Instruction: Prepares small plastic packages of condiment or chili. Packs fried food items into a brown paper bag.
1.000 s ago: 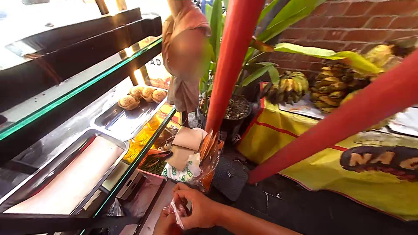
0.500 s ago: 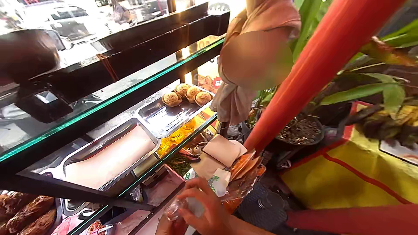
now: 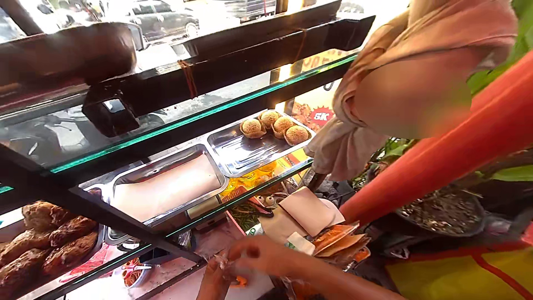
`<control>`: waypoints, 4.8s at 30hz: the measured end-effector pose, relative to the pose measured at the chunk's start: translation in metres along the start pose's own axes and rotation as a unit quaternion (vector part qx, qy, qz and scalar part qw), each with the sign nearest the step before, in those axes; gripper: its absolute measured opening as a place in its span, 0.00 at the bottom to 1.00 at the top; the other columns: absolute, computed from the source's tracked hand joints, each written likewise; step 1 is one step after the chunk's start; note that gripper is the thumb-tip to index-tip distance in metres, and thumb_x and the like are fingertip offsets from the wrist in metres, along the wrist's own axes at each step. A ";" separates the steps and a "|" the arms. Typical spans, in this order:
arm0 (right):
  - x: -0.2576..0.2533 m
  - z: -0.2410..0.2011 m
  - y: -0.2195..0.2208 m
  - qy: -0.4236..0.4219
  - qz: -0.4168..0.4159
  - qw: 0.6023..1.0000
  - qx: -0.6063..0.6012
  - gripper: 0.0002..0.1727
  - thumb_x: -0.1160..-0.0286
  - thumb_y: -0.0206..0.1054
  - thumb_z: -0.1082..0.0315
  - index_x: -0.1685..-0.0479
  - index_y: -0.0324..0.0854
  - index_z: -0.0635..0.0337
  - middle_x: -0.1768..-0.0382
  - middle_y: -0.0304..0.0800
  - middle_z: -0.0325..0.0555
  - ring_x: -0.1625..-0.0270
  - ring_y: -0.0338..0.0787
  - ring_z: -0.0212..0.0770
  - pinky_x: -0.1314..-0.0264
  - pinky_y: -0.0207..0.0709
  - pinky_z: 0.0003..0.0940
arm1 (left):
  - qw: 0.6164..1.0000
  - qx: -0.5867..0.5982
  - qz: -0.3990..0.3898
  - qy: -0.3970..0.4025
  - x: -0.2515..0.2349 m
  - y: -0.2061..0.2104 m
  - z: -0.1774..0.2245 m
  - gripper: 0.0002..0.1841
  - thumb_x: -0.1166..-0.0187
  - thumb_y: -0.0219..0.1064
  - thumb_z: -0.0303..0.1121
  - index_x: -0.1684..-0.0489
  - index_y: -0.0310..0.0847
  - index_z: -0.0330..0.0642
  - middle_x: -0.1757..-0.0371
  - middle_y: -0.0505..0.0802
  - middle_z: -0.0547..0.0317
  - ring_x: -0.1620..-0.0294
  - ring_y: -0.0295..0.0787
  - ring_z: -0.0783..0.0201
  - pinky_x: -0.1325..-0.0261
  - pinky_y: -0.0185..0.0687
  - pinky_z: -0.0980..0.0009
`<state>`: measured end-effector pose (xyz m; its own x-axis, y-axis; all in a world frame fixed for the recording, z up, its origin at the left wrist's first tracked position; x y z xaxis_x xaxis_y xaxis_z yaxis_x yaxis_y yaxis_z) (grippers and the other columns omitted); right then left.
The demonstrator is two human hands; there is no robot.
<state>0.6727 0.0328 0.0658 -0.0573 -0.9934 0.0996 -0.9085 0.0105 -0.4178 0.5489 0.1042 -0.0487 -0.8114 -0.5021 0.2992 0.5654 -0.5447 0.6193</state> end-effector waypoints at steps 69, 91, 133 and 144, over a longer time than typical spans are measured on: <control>-0.026 0.063 -0.146 0.152 -0.108 0.910 0.369 0.24 0.11 0.57 0.43 0.23 0.81 0.39 0.41 0.92 0.40 0.35 0.89 0.41 0.28 0.77 0.54 | 0.989 -0.024 0.101 -0.106 -0.151 0.002 -0.022 0.19 0.04 0.44 0.41 0.54 0.77 0.38 0.72 0.86 0.55 0.77 0.80 0.68 0.71 0.78 0.76; -0.078 0.136 -0.128 0.232 -0.081 0.889 0.387 0.20 0.15 0.60 0.50 0.55 0.90 0.56 0.52 0.93 0.53 0.41 0.90 0.56 0.37 0.78 0.67 | 0.978 0.038 0.204 -0.023 -0.126 -0.038 -0.022 0.19 0.05 0.47 0.40 0.44 0.79 0.33 0.65 0.90 0.46 0.73 0.86 0.62 0.66 0.85 0.70; 0.014 0.075 -0.158 0.167 -0.035 0.936 0.308 0.22 0.14 0.59 0.42 0.33 0.86 0.41 0.43 0.91 0.36 0.36 0.87 0.37 0.29 0.77 0.51 | 0.987 0.031 0.066 -0.142 -0.153 0.019 -0.030 0.23 0.04 0.41 0.47 0.51 0.77 0.39 0.71 0.86 0.53 0.76 0.83 0.64 0.69 0.83 0.71; -0.022 0.120 -0.146 0.274 -0.035 0.893 0.355 0.20 0.15 0.59 0.44 0.56 0.87 0.48 0.61 0.91 0.45 0.50 0.91 0.49 0.47 0.81 0.59 | 0.973 0.140 0.167 -0.072 -0.142 -0.021 -0.028 0.20 0.05 0.45 0.44 0.42 0.76 0.35 0.68 0.88 0.48 0.74 0.86 0.61 0.66 0.88 0.69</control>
<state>0.8567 0.0396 0.0165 -0.3811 -0.7821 0.4929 -0.4378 -0.3169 -0.8414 0.6566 0.1685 -0.1247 -0.6135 -0.5097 0.6032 0.7544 -0.1525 0.6385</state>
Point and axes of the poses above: each hand's wrist, its own x-axis away from the middle knuckle, its own y-axis out of the palm, z = x × y, the point moved 9 cm from there along -x, towards the middle knuckle
